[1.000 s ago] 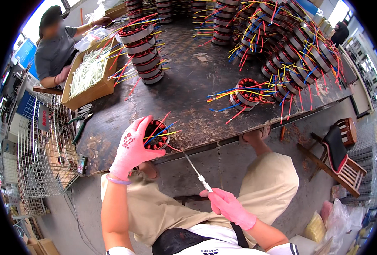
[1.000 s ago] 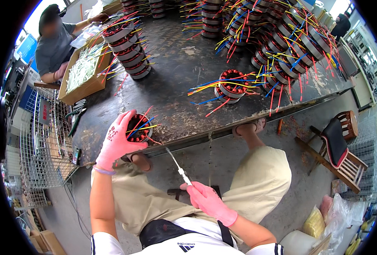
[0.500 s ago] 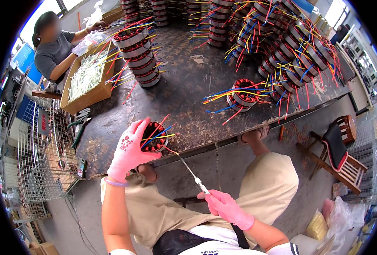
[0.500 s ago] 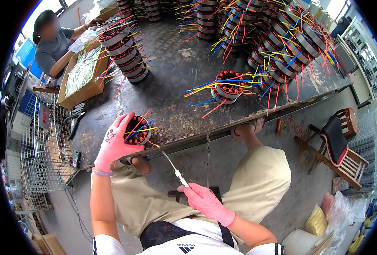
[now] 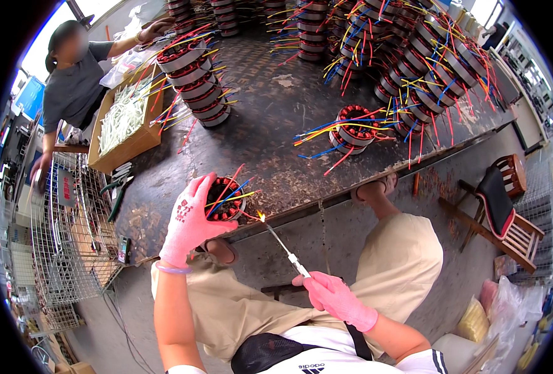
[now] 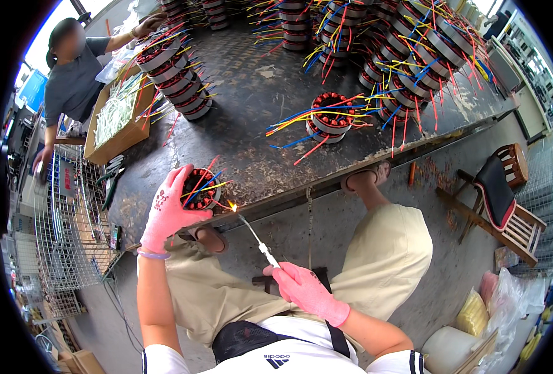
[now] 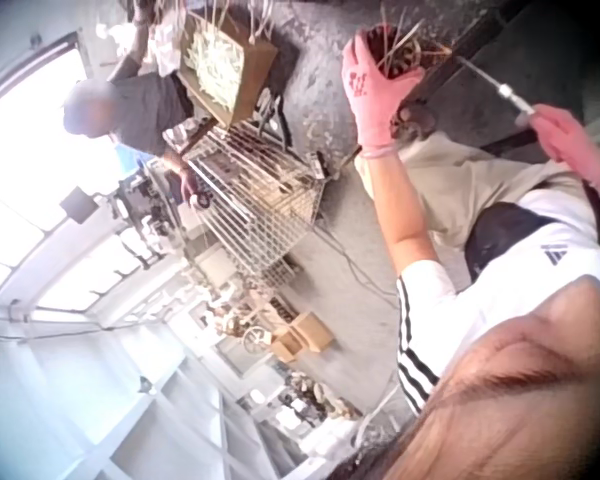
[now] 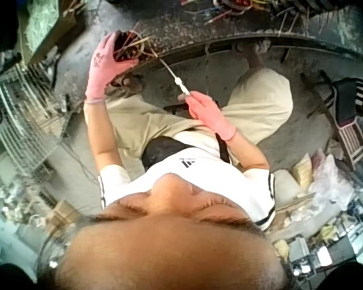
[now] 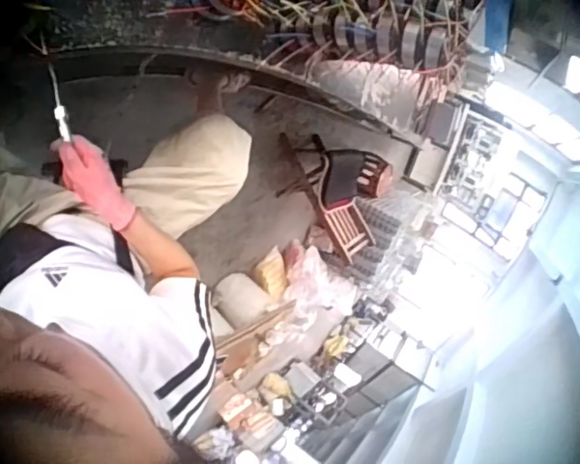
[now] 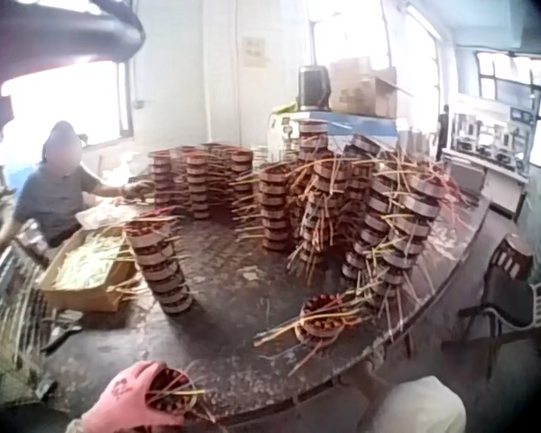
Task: The person uses a soldering iron to apply solder to wires connected to a stator, repeats the process on multiple wires, and places the completed components onto a stack on the table.
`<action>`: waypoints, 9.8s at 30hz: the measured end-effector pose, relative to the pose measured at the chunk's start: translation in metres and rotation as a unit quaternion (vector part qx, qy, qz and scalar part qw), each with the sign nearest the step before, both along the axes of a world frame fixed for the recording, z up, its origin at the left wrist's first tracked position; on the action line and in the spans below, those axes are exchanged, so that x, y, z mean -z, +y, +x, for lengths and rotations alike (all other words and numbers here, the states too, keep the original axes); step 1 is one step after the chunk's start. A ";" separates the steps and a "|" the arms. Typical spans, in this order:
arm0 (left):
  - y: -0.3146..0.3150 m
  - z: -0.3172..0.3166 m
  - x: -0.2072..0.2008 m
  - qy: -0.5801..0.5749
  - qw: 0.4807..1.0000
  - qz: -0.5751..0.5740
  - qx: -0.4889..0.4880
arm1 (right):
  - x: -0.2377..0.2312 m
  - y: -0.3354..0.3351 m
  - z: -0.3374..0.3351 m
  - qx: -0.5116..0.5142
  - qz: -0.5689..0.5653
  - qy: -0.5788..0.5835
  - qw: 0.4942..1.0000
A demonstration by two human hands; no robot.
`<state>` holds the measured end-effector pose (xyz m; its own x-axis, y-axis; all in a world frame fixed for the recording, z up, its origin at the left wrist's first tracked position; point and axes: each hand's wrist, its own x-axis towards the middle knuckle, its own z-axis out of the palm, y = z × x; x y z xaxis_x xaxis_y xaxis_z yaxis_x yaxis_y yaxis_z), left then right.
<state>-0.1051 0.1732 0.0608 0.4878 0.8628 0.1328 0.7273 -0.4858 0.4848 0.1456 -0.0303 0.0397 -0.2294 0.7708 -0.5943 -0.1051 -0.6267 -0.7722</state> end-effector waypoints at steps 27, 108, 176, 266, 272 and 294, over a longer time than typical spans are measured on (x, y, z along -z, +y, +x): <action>0.003 -0.002 0.007 0.006 1.000 -0.009 -0.001 | -0.005 0.000 0.003 -0.005 -0.019 -0.006 1.000; 0.002 0.000 0.006 -0.011 1.000 -0.021 0.001 | 0.012 -0.005 0.002 0.000 -0.003 0.024 1.000; -0.011 -0.023 0.006 -0.604 0.651 -0.443 0.123 | -0.019 -0.006 0.001 0.131 0.090 -0.007 0.987; -0.002 0.001 0.004 0.059 0.998 0.013 0.036 | -0.009 -0.010 0.004 -0.014 -0.026 -0.002 1.000; -0.002 0.002 0.004 0.055 0.998 0.010 0.038 | -0.009 -0.011 0.004 -0.003 -0.006 0.011 1.000; -0.002 0.002 0.004 0.053 0.998 0.014 0.035 | -0.009 -0.012 0.005 0.000 -0.022 0.019 1.000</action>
